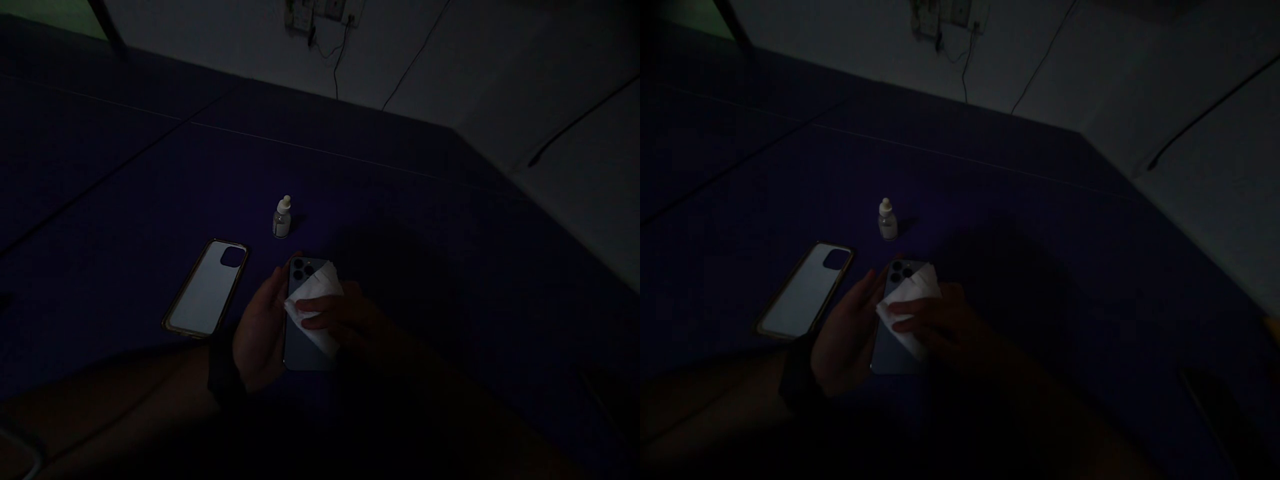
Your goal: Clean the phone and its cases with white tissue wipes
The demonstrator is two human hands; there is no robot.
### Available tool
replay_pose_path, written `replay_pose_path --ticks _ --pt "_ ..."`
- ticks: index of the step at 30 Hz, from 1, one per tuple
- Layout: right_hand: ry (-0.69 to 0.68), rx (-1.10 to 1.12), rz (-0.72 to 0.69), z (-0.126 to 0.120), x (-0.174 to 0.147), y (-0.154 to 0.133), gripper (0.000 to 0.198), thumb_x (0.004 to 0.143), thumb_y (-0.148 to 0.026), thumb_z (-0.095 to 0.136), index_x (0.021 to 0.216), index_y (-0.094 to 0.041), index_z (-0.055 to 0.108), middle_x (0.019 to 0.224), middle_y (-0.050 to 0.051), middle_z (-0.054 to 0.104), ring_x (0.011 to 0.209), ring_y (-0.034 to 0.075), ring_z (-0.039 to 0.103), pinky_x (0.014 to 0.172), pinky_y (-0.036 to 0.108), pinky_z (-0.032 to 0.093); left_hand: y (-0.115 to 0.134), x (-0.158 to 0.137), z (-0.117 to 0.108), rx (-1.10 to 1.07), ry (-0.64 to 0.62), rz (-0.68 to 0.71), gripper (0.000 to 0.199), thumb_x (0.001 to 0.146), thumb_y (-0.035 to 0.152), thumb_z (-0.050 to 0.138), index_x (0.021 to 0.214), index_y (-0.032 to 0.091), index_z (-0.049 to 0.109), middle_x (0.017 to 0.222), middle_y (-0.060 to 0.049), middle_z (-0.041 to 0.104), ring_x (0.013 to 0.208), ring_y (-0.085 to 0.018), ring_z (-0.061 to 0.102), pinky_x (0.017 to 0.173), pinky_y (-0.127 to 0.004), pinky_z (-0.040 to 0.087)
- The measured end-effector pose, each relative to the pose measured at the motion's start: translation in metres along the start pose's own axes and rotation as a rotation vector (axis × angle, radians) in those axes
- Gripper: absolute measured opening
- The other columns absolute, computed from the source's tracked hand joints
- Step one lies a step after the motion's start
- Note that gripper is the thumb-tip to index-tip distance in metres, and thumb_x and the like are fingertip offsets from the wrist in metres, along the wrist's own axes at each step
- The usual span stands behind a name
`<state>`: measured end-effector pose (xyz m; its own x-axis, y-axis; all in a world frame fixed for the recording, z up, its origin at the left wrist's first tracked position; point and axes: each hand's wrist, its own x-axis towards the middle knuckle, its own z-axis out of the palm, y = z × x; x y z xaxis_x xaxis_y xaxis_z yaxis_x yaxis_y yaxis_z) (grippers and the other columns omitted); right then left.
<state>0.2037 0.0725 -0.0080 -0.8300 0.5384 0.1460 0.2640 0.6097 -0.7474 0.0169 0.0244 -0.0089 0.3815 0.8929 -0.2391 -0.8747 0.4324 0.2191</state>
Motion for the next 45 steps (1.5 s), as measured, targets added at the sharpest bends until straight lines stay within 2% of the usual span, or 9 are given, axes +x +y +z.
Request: replay_pose_path --ticks 5,8,13,18,20,26,32,39,45 --pt "0.35 0.02 0.054 0.006 -0.003 0.009 0.049 0.107 -0.038 0.041 0.08 -0.027 0.08 0.102 0.004 0.083 0.094 0.024 0.077 0.101 0.051 0.042 0.002 -0.002 0.005 0.104 0.073 0.087 0.04 0.101 0.05 0.051 0.132 0.027 0.061 0.107 -0.005 0.071 0.089 -0.021 0.068 0.081 -0.034 0.053" --pt "0.474 0.05 0.15 0.007 -0.002 0.011 0.049 0.106 -0.038 0.041 0.078 -0.028 0.079 0.102 0.002 0.083 0.095 0.024 0.077 0.101 0.049 0.044 0.002 -0.003 0.005 0.1 0.103 0.102 0.043 0.102 0.05 0.051 0.138 0.028 0.058 0.114 -0.006 0.072 0.096 -0.023 0.069 0.085 -0.036 0.053" --pt "0.3 0.039 0.077 0.005 0.0 0.006 0.031 0.104 -0.037 0.049 0.106 -0.032 0.08 0.128 0.002 0.076 0.118 0.026 0.071 0.106 0.049 0.043 0.003 -0.004 0.006 0.053 0.103 0.101 0.046 0.101 0.052 0.051 0.14 0.028 0.057 0.115 -0.007 0.071 0.098 -0.024 0.07 0.086 -0.037 0.053" --pt "0.392 0.084 0.169 0.006 -0.003 0.011 0.049 0.105 -0.04 0.043 0.075 -0.027 0.079 0.105 0.003 0.082 0.097 0.025 0.075 0.097 0.047 0.047 0.004 -0.004 0.008 0.048 0.132 0.097 0.044 0.104 0.049 0.044 0.141 0.028 0.054 0.113 -0.006 0.071 0.097 -0.024 0.07 0.086 -0.038 0.054" --pt "0.447 0.089 0.243 0.006 -0.003 0.012 0.049 0.105 -0.042 0.044 0.075 -0.027 0.079 0.109 0.002 0.082 0.1 0.025 0.074 0.094 0.045 0.05 0.004 -0.004 0.008 0.05 0.123 0.089 0.043 0.104 0.048 0.042 0.14 0.028 0.055 0.112 -0.006 0.071 0.097 -0.024 0.07 0.086 -0.037 0.053" --pt "0.211 0.009 0.075 0.006 -0.002 0.008 0.032 0.105 -0.037 0.048 0.119 -0.034 0.076 0.144 0.003 0.065 0.128 0.026 0.065 0.105 0.047 0.048 0.004 -0.003 0.005 0.063 0.068 0.065 0.044 0.099 0.051 0.053 0.137 0.029 0.058 0.112 -0.006 0.072 0.095 -0.023 0.07 0.084 -0.036 0.054" --pt "0.371 0.115 0.167 0.005 -0.002 0.007 0.038 0.105 -0.036 0.046 0.092 -0.03 0.082 0.121 0.002 0.079 0.112 0.023 0.075 0.099 0.041 0.056 0.003 -0.002 0.005 0.08 0.11 0.093 0.044 0.101 0.051 0.05 0.138 0.028 0.058 0.112 -0.006 0.072 0.096 -0.024 0.07 0.085 -0.037 0.054" --pt "0.221 0.079 0.009 0.005 -0.001 0.007 0.029 0.103 -0.033 0.052 0.119 -0.032 0.077 0.142 0.004 0.067 0.125 0.023 0.069 0.104 0.043 0.054 0.004 -0.002 0.008 0.078 0.103 0.067 0.043 0.1 0.05 0.053 0.136 0.029 0.059 0.112 -0.005 0.072 0.096 -0.023 0.07 0.085 -0.036 0.054" --pt "0.329 0.153 0.125 0.006 -0.002 0.006 0.039 0.104 -0.032 0.047 0.09 -0.027 0.082 0.117 0.003 0.08 0.106 0.021 0.077 0.091 0.036 0.061 0.003 -0.003 0.005 0.075 0.102 0.074 0.042 0.101 0.051 0.05 0.136 0.028 0.059 0.112 -0.006 0.072 0.095 -0.023 0.07 0.084 -0.036 0.054"
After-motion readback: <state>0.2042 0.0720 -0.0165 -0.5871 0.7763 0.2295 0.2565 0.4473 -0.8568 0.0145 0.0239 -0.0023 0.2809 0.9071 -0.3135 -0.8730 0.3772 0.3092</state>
